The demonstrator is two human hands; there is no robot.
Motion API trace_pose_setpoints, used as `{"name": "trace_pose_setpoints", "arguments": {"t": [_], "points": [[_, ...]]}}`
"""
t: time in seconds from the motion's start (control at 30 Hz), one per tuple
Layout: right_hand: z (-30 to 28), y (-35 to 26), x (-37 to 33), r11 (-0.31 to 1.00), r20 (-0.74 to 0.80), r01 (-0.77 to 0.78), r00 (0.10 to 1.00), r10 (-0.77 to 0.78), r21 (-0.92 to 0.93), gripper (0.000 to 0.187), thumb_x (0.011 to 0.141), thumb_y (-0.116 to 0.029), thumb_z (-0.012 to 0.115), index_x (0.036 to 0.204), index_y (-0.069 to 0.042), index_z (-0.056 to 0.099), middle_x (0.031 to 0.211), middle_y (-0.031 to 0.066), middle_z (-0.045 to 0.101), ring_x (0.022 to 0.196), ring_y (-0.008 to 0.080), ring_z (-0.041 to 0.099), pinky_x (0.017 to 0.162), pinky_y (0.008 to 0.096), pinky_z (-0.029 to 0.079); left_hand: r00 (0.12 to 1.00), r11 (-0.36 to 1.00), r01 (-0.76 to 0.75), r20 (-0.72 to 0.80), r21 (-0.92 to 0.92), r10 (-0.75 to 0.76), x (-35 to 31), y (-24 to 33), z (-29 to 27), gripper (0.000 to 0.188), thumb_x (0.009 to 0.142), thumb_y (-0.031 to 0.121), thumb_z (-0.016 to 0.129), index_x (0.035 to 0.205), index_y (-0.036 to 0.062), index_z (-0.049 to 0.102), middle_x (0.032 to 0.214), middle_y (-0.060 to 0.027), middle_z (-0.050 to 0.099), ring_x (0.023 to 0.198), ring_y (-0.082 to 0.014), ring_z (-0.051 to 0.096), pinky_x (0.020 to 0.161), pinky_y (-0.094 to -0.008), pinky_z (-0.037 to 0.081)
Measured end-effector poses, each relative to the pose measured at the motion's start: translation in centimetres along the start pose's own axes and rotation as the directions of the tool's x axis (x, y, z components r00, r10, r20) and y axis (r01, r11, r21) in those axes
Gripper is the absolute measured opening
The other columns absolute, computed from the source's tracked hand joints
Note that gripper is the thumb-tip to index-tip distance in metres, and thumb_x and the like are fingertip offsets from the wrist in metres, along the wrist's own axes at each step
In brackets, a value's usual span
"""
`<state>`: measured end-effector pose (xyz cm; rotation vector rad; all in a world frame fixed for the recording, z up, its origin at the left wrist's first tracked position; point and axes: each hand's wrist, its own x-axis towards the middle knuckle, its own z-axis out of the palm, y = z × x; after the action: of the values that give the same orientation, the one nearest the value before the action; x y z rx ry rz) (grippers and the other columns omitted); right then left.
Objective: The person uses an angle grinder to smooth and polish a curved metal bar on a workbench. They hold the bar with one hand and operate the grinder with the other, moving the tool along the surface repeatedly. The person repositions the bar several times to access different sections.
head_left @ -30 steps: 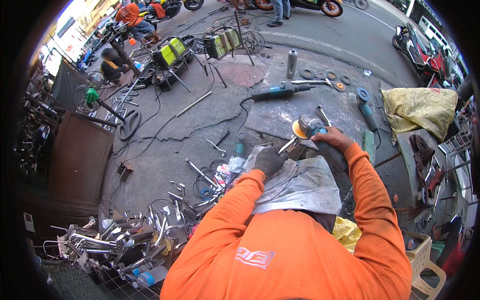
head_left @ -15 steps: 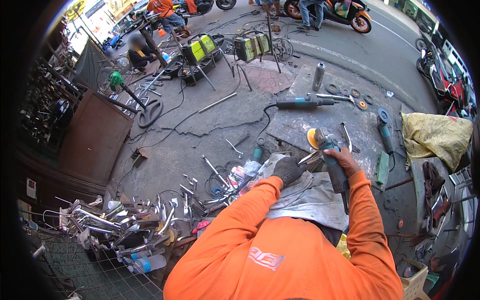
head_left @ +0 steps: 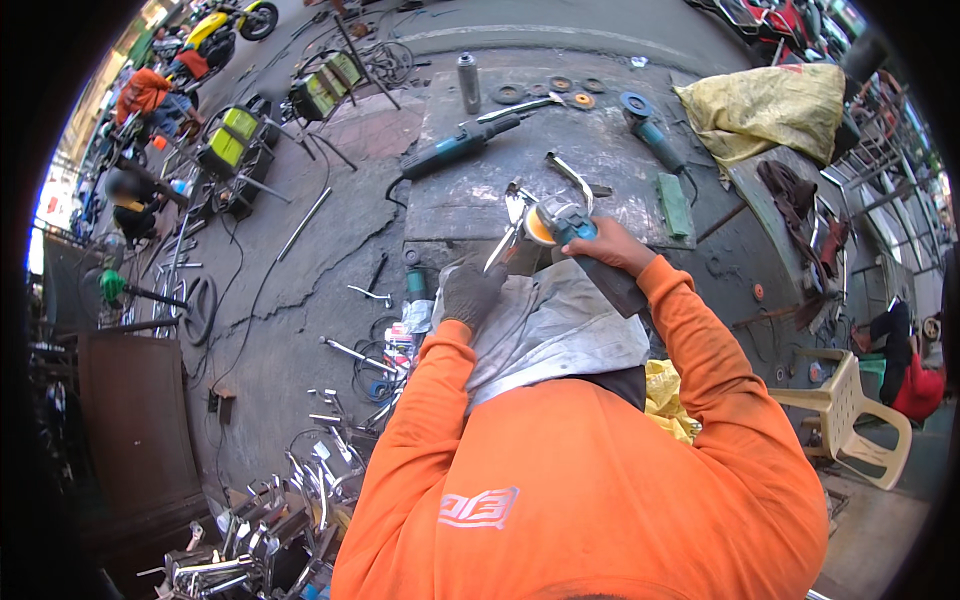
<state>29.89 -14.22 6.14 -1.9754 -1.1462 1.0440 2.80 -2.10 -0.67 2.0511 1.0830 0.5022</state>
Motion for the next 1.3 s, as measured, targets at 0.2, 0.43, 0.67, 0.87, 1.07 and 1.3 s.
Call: {"name": "trace_pose_setpoints", "arguments": {"t": [0.2,0.43,0.67,0.87,1.07,1.3], "points": [[-1.1,-2.5,1.4,0.989,0.031,0.004,1.000,0.001,-0.151,0.080,0.067,-0.055,0.083,0.114,0.009,0.068,0.106,0.0245,0.072,0.096,0.0331,0.070,0.086,0.0389,0.053,0.999,0.994,0.026,-0.025,0.110,-0.024,-0.6,0.9,-0.2,0.034,0.087,0.036,0.072,0.094,0.0029,0.074,0.084,-0.0238,0.071,0.078,-0.0416,0.070,0.070,-0.0463,0.053],[-3.4,-4.8,4.2,0.934,0.139,-0.019,0.988,0.073,-0.358,0.094,0.063,-0.066,0.080,0.115,0.012,0.068,0.113,0.0281,0.070,0.103,0.0368,0.070,0.088,0.0398,0.053,0.997,0.997,-0.016,-0.078,0.077,0.022,-0.7,0.8,-0.3,0.035,0.085,0.038,0.073,0.088,0.0028,0.073,0.079,-0.0224,0.069,0.075,-0.0407,0.069,0.068,-0.0475,0.052],[-4.2,-6.8,5.7,0.919,0.250,-0.004,0.962,0.112,-0.395,0.096,0.063,-0.066,0.080,0.117,0.013,0.068,0.117,0.0293,0.070,0.104,0.0370,0.070,0.090,0.0399,0.053,0.996,0.997,-0.011,-0.089,0.072,0.017,-1.0,0.8,0.0,0.032,0.085,0.036,0.074,0.088,0.0049,0.074,0.076,-0.0195,0.069,0.073,-0.0397,0.068,0.067,-0.0478,0.051],[-3.9,-9.7,6.7,0.868,0.259,0.005,0.955,0.142,-0.496,0.098,0.064,-0.065,0.080,0.121,0.014,0.067,0.121,0.0302,0.069,0.107,0.0383,0.069,0.092,0.0406,0.053,0.995,0.985,0.018,-0.101,0.171,-0.001,-1.4,0.8,0.0,0.031,0.085,0.037,0.075,0.091,0.0066,0.072,0.077,-0.0204,0.068,0.076,-0.0410,0.068,0.070,-0.0513,0.051],[-4.9,-11.4,6.6,0.825,0.245,-0.019,0.951,0.189,-0.565,0.093,0.064,-0.065,0.080,0.119,0.010,0.071,0.118,0.0258,0.071,0.104,0.0365,0.071,0.092,0.0422,0.053,0.999,0.971,0.026,-0.039,0.237,-0.017,-1.5,1.2,0.1,0.035,0.089,0.042,0.070,0.092,0.0072,0.072,0.080,-0.0210,0.069,0.078,-0.0419,0.069,0.071,-0.0525,0.052],[-5.0,-12.5,6.7,0.840,0.298,-0.067,0.917,0.265,-0.539,0.078,0.065,-0.063,0.080,0.111,0.000,0.078,0.113,0.0194,0.075,0.100,0.0331,0.071,0.086,0.0419,0.054,0.998,0.963,0.013,-0.063,0.269,0.004,-1.8,1.8,0.1,0.034,0.092,0.043,0.068,0.100,0.0101,0.071,0.082,-0.0231,0.072,0.081,-0.0446,0.070,0.072,-0.0550,0.054]]}}
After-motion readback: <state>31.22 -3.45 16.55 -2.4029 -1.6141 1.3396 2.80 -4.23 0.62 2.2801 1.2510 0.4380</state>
